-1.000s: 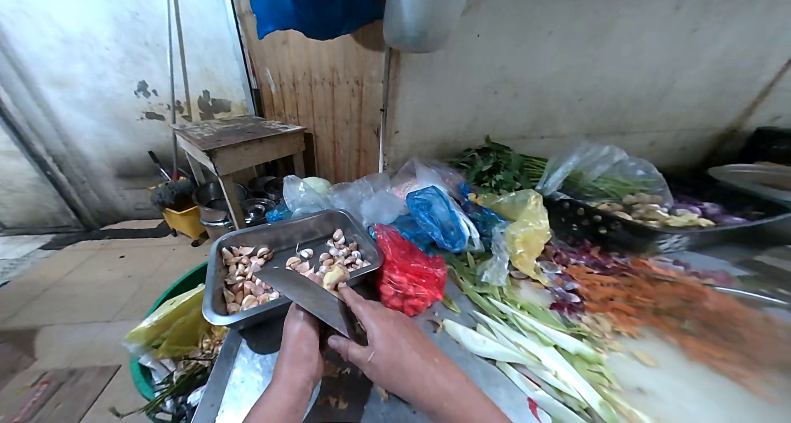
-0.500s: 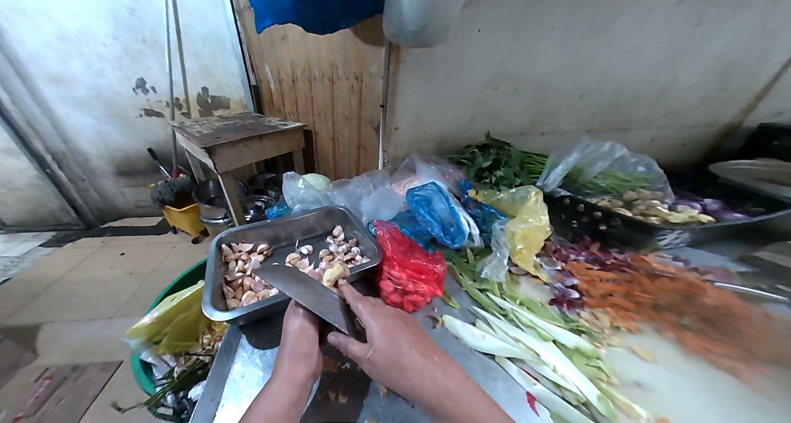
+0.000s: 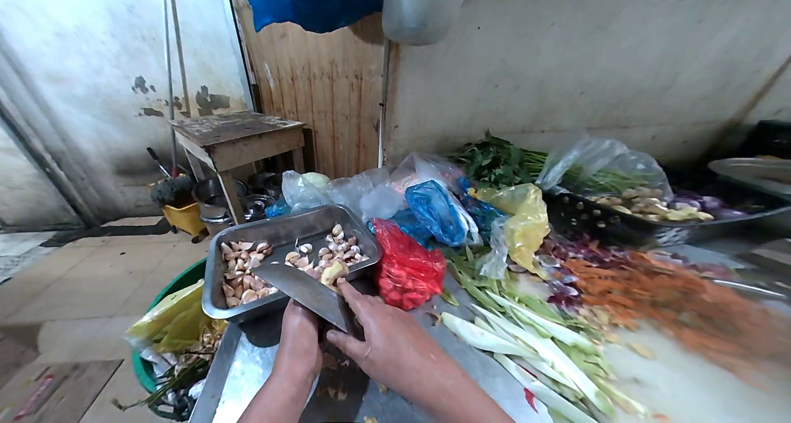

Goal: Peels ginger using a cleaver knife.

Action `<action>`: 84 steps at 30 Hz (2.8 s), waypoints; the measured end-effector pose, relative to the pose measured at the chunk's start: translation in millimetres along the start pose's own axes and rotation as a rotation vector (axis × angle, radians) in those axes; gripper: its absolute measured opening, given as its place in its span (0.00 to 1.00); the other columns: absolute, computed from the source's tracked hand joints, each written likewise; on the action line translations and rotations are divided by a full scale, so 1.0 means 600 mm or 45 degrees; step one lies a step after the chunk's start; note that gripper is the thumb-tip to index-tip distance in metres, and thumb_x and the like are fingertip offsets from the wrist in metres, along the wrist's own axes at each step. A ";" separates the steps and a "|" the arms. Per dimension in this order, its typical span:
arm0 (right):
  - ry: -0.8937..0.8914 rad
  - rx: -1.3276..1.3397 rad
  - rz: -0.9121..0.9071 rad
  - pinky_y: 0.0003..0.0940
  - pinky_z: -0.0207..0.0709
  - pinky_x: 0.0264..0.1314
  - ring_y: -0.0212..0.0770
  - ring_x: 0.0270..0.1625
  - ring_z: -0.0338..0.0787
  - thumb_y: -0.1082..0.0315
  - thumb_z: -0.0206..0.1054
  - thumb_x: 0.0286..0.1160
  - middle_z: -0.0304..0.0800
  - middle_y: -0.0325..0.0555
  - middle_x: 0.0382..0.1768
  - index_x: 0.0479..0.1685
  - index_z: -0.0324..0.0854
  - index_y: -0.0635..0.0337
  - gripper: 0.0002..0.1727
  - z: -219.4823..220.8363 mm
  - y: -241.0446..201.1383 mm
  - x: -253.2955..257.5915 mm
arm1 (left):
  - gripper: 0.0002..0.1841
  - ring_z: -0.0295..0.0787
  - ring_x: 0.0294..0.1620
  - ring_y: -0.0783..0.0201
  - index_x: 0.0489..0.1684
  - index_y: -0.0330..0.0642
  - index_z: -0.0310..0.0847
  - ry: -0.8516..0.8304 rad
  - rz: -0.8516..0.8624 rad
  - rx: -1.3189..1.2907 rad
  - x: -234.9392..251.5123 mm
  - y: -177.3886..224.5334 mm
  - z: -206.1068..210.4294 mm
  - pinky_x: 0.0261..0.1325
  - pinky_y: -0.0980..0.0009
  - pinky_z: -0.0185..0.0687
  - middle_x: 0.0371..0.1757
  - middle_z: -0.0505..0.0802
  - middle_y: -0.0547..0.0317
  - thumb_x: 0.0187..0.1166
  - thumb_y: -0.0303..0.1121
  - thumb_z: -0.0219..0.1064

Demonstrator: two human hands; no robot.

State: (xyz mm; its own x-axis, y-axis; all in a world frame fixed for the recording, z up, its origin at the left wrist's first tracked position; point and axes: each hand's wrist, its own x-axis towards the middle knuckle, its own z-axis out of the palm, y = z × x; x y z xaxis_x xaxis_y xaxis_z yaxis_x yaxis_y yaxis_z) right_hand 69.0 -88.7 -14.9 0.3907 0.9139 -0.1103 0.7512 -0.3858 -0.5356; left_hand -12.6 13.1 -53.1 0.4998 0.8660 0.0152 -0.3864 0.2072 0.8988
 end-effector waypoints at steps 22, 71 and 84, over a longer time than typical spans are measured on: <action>-0.004 0.003 -0.003 0.56 0.71 0.78 0.55 0.76 0.81 0.39 0.59 0.84 0.78 0.55 0.78 0.97 0.46 0.47 0.46 0.001 0.001 -0.001 | 0.17 0.90 0.37 0.70 0.54 0.37 0.74 -0.022 0.009 -0.036 -0.002 -0.001 0.001 0.43 0.72 0.89 0.36 0.90 0.58 0.94 0.30 0.37; 0.662 -0.030 -0.601 0.53 0.87 0.54 0.54 0.55 0.94 0.21 0.44 0.74 0.94 0.59 0.54 0.83 0.69 0.69 0.58 0.032 0.010 -0.029 | 0.28 0.89 0.25 0.68 0.42 0.38 0.77 -0.114 -0.278 -0.296 0.018 0.069 -0.003 0.30 0.75 0.88 0.25 0.89 0.56 0.97 0.44 0.30; 0.856 -0.056 -0.651 0.47 0.88 0.48 0.50 0.48 0.95 0.22 0.42 0.76 0.95 0.55 0.48 0.78 0.78 0.62 0.53 0.036 0.024 -0.019 | 0.20 0.89 0.31 0.75 0.41 0.43 0.82 -0.170 0.051 -0.117 0.008 0.058 -0.006 0.39 0.76 0.88 0.29 0.91 0.66 0.93 0.37 0.42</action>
State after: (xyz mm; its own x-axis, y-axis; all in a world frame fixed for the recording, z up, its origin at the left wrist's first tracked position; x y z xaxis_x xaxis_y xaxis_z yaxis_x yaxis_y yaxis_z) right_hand 64.1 -101.9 -39.6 0.2198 0.7129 0.6659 0.9363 0.0375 -0.3493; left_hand -26.4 26.4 -23.2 0.5787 0.8076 0.1137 -0.4740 0.2196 0.8527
